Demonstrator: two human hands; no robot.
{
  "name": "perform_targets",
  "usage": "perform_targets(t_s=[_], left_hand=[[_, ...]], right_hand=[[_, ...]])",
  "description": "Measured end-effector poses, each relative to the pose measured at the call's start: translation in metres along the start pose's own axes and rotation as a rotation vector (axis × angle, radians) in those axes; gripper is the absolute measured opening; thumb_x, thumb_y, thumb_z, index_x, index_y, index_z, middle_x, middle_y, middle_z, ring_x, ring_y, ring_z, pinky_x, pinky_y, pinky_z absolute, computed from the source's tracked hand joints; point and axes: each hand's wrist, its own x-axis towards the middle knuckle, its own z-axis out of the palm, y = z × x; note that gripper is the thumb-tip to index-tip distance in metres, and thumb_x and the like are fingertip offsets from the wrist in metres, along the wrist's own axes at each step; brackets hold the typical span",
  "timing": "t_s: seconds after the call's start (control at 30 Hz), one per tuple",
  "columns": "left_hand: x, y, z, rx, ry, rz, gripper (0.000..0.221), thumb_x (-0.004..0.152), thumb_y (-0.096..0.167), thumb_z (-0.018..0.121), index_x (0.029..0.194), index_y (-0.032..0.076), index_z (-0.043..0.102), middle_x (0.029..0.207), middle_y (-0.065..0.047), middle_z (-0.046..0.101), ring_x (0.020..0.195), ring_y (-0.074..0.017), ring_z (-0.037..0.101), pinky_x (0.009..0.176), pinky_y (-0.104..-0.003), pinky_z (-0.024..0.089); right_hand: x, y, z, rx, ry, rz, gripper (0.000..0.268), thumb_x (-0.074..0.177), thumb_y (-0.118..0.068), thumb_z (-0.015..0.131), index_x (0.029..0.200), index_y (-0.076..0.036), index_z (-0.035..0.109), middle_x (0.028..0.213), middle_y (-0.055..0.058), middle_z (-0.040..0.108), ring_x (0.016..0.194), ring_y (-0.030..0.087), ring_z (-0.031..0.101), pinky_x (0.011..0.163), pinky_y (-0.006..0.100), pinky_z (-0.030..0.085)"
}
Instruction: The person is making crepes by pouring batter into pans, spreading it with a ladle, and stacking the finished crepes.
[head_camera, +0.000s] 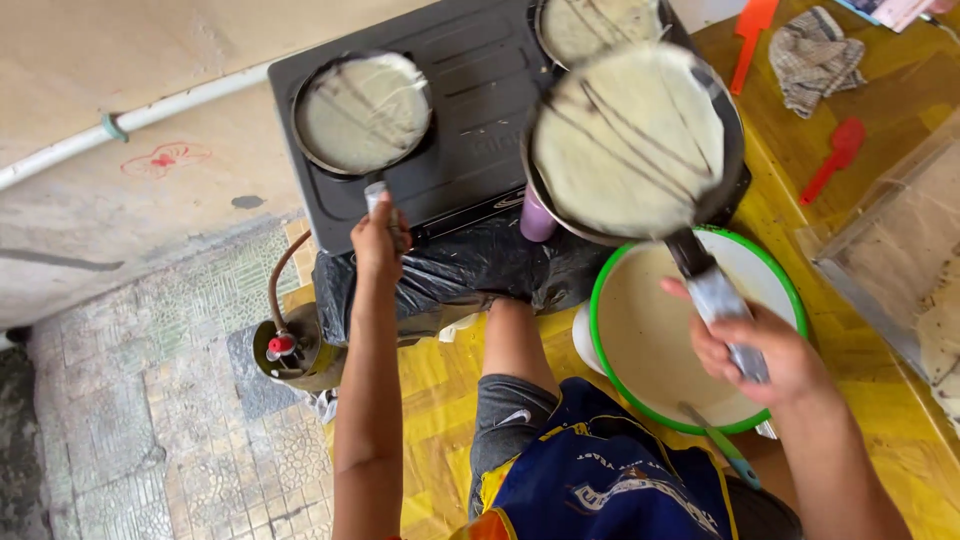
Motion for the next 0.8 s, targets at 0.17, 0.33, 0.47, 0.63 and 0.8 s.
perform_targets(t_s=[0.17, 0.33, 0.47, 0.63, 0.8], left_hand=[[0.029, -0.01, -0.014, -0.013, 0.086, -0.178, 0.029, 0.096, 0.042, 0.07, 0.084, 0.018, 0.06, 0.068, 0.001, 0.062, 0.045, -0.011, 0.049, 0.039, -0.025, 0.036], [-0.038, 0.008, -0.023, -0.289, -0.166, -0.379, 0.077, 0.068, 0.068, 0.069, 0.112, 0.005, 0.06, 0.103, -0.01, 0.065, 0.095, -0.0248, 0.061, 0.079, -0.034, 0.044], [-0.08, -0.062, -0.038, -0.164, 0.108, -0.528, 0.111, 0.076, 0.09, 0.046, 0.127, -0.006, 0.064, 0.121, -0.019, 0.076, 0.11, -0.0294, 0.076, 0.09, -0.042, 0.063], [-0.12, -0.174, -0.055, 0.011, -0.419, -0.803, 0.106, 0.102, 0.091, 0.032, 0.135, -0.005, 0.062, 0.105, -0.021, 0.072, 0.096, -0.0322, 0.071, 0.084, -0.04, 0.057], [-0.169, -0.186, 0.011, 0.198, -0.419, -0.821, 0.085, 0.106, 0.077, 0.041, 0.132, 0.001, 0.064, 0.099, -0.016, 0.071, 0.087, -0.0287, 0.07, 0.074, -0.037, 0.059]], right_hand=[[-0.116, 0.078, -0.049, 0.211, 0.308, -0.012, 0.076, 0.086, -0.014, 0.062, 0.156, 0.001, 0.039, 0.064, 0.005, 0.044, 0.043, 0.01, 0.038, 0.035, 0.021, 0.027], [-0.202, 0.136, -0.073, 0.452, 0.376, -0.146, 0.074, 0.087, -0.013, 0.066, 0.156, -0.005, 0.039, 0.069, 0.006, 0.046, 0.051, 0.013, 0.045, 0.043, 0.027, 0.033], [-0.268, 0.147, -0.099, 0.329, 0.777, -0.283, 0.063, 0.085, -0.009, 0.065, 0.146, -0.009, 0.052, 0.09, 0.009, 0.057, 0.052, 0.008, 0.036, 0.039, 0.021, 0.027], [-0.311, 0.129, -0.145, -0.698, 1.665, -0.064, 0.043, 0.095, -0.013, 0.065, 0.135, -0.004, 0.051, 0.093, 0.015, 0.059, 0.074, 0.03, 0.056, 0.067, 0.044, 0.045], [-0.343, 0.165, -0.257, -1.764, 1.934, 0.343, 0.091, 0.094, -0.016, 0.078, 0.168, -0.01, 0.025, 0.111, 0.015, 0.059, 0.091, 0.036, 0.062, 0.059, 0.045, 0.054]])
